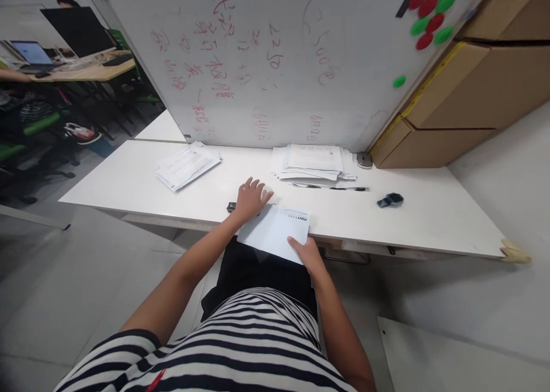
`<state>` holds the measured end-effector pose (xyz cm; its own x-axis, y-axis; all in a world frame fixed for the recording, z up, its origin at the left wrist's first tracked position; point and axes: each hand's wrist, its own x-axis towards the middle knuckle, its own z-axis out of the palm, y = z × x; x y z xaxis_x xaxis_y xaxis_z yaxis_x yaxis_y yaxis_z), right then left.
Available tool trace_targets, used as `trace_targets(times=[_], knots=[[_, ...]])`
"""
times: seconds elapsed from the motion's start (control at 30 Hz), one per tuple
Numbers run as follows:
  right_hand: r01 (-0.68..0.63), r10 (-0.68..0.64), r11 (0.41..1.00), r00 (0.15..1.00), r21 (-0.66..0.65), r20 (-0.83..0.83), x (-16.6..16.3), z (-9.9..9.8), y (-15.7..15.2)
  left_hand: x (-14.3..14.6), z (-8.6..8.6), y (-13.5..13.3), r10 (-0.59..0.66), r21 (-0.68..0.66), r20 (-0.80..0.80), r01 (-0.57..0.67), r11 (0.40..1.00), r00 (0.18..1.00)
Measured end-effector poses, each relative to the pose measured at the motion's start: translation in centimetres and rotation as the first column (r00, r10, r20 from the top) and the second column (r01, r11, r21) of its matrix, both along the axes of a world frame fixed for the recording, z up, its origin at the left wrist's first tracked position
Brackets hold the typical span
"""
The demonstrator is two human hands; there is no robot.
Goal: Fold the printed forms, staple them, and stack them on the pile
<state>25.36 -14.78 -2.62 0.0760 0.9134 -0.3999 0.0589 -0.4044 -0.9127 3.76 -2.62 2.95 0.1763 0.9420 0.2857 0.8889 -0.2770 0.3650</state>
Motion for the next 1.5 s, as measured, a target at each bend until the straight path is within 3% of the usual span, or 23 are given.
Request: trace_targets(times=[0.1, 0.17, 0.23, 0.37, 0.47, 0.57, 0.63, 0.73, 0.8, 0.87, 0.97, 1.1, 1.17, 1.3, 1.5], knots=[[0.018, -0.018, 1.000, 1.000, 0.020, 0.009, 0.0, 0.2, -0.1, -1.7, 1.3, 0.0, 0.018, 0.115, 0.272, -0.051, 0.992, 0.962], [0.047, -0.046, 0.997, 0.999, 0.054, -0.004, 0.0, 0.3, -0.1, -3.4, 1.8, -0.6, 0.045, 0.215, 0.366, -0.131, 0.968, 0.929], [0.081, -0.077, 0.991, 0.996, 0.106, -0.037, 0.0, 0.3, -0.2, -5.2, 1.5, -1.5, 0.018, 0.237, 0.316, -0.097, 0.967, 0.949], [0.159, -0.144, 0.972, 0.985, 0.171, -0.093, -0.1, 0.4, -0.4, -7.8, -1.2, -3.5, -0.087, 0.090, 0.145, 0.075, 0.993, 0.986], [0.169, -0.170, 0.965, 0.985, 0.198, -0.011, 0.7, 1.2, -0.6, -8.3, -3.0, -4.2, 0.001, 0.033, 0.209, -0.009, 0.999, 0.978], [0.185, -0.223, 0.951, 0.966, 0.249, 0.131, 2.8, 3.0, -1.0, -8.2, -3.2, -4.3, 0.034, 0.003, 0.270, -0.036, 0.999, 0.962], [0.245, -0.311, 0.918, 0.933, 0.311, 0.183, 4.3, 4.5, -1.2, -8.3, -2.9, -4.3, 0.009, -0.040, 0.288, 0.002, 0.999, 0.958], [0.417, -0.478, 0.808, 0.877, 0.415, 0.050, 5.7, 5.8, -1.3, -8.5, -2.3, -4.4, -0.053, -0.069, 0.293, 0.077, 0.995, 0.955], [0.521, -0.568, 0.717, 0.822, 0.463, -0.046, 5.9, 5.7, -1.0, -8.6, -2.3, -4.4, -0.088, -0.055, 0.277, 0.107, 0.993, 0.957], [0.526, -0.608, 0.687, 0.794, 0.502, 0.001, 5.6, 4.8, -0.7, -8.5, -2.5, -4.4, -0.078, -0.040, 0.259, 0.091, 0.995, 0.963], [0.459, -0.580, 0.734, 0.807, 0.501, 0.110, 4.9, 3.0, -0.5, -8.2, -3.1, -4.3, 0.010, -0.032, 0.241, -0.002, 0.999, 0.971], [0.525, -0.585, 0.704, 0.811, 0.479, -0.028, 4.2, 1.9, -0.5, -8.1, -3.7, -4.1, 0.113, -0.015, 0.234, -0.113, 0.994, 0.966], [0.514, -0.577, 0.713, 0.816, 0.478, -0.016, 4.1, 1.8, -0.4, -8.1, -3.7, -4.1, 0.127, -0.007, 0.224, -0.128, 0.992, 0.966], [0.444, -0.540, 0.783, 0.832, 0.435, 0.124, 4.1, 1.8, -0.2, -8.1, -3.5, -4.2, 0.102, 0.011, 0.175, -0.105, 0.994, 0.979], [0.459, -0.525, 0.801, 0.848, 0.384, 0.080, 3.9, 0.7, -0.2, -8.0, -3.4, -4.1, 0.122, -0.005, 0.175, -0.123, 0.992, 0.977]])
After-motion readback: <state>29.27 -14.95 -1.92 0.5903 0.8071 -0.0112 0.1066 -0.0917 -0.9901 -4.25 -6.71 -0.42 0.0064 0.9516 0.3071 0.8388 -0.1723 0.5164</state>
